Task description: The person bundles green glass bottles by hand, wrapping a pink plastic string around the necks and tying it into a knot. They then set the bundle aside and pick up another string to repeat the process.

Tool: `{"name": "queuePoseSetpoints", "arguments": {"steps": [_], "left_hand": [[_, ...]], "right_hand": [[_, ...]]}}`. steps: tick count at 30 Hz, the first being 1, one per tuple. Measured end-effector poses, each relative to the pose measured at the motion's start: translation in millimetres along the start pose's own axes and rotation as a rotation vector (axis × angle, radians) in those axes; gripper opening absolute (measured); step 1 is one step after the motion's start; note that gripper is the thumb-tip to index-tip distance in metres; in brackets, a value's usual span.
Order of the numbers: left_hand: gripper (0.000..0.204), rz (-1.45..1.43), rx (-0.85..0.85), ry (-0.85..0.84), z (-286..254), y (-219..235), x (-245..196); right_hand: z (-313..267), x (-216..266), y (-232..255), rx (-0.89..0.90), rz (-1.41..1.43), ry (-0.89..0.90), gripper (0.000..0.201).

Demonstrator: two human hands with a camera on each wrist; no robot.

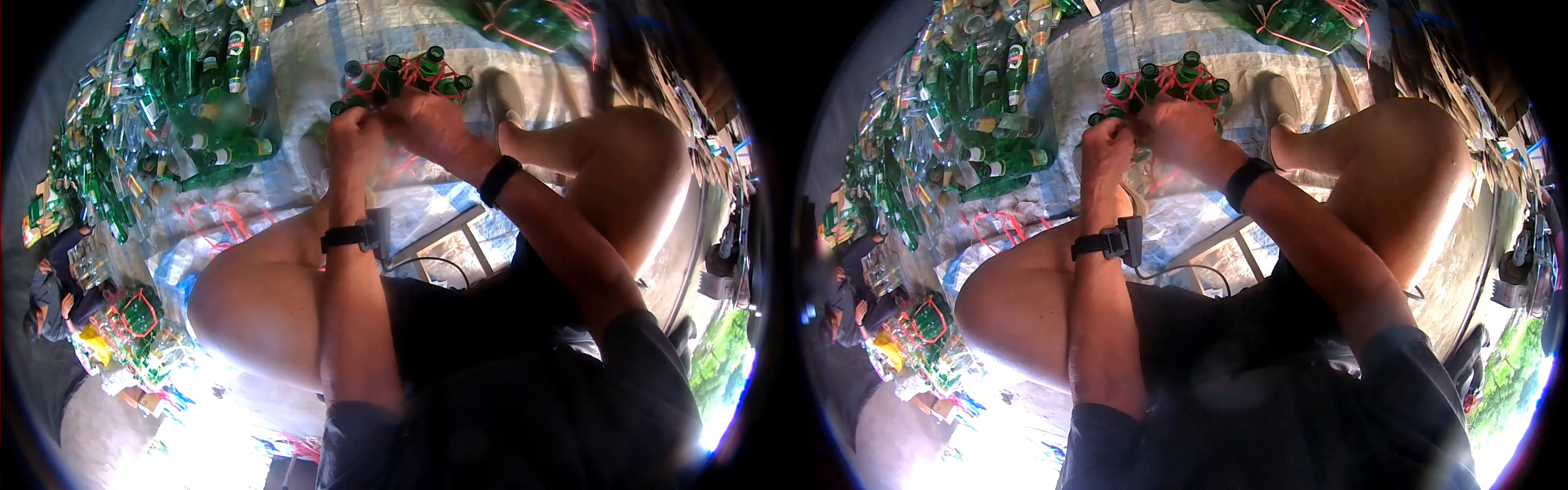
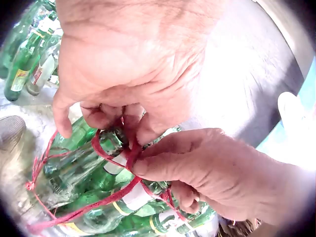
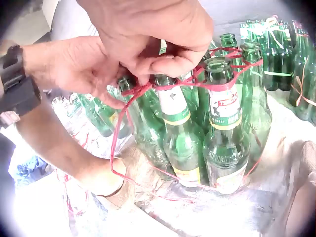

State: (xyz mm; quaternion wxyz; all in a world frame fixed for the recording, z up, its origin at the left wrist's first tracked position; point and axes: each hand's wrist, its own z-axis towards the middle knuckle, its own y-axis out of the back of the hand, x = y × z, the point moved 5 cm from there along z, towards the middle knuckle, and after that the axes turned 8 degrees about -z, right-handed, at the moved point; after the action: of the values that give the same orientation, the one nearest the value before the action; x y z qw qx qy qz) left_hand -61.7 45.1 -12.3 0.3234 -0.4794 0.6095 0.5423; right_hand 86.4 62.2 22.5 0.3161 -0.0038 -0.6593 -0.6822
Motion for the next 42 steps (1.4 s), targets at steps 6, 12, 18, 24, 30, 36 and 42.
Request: {"name": "queuePoseSetpoints", "arguments": {"steps": [6,12,18,24,30,36,42], "left_hand": [[0.02,-0.036,0.005,-0.009,-3.3,3.6,-10.0],[0.021,-0.03,0.001,0.028,-3.6,4.5,-12.4],[0.02,-0.025,-0.008,-0.042,-1.3,4.4,-9.4],[0.02,-0.08,-0.045,-0.025,-2.2,3.8,-11.2],[0.022,0.048,-0.013,-0.053,2.9,7.0,-4.0],[0.019,-0.086,0.026,-0.01,-2.6,4.3,-14.8],[0.019,-0.154,0.004,-0.043,2.2,4.5,1.5]], "right_hand": [[-0.5,1.8,1.0,-0.069,-0.021,0.022,0.023],[4.0,-1.4,-3.0,-0.012,-0.022,-0.029,0.026],[11.0,7.0,2.0,0.064,-0.085,-0.087,0.024],[16.0,7.7,-2.4,0.154,-0.19,-0.101,0.031],[17.2,-7.9,-24.2,0.18,-0.169,-0.095,0.033],[22.5,2.9,3.4,0.398,-0.196,-0.162,0.03],[24.8,-1.4,-17.3,0.314,-0.092,-0.143,0.032]]}}
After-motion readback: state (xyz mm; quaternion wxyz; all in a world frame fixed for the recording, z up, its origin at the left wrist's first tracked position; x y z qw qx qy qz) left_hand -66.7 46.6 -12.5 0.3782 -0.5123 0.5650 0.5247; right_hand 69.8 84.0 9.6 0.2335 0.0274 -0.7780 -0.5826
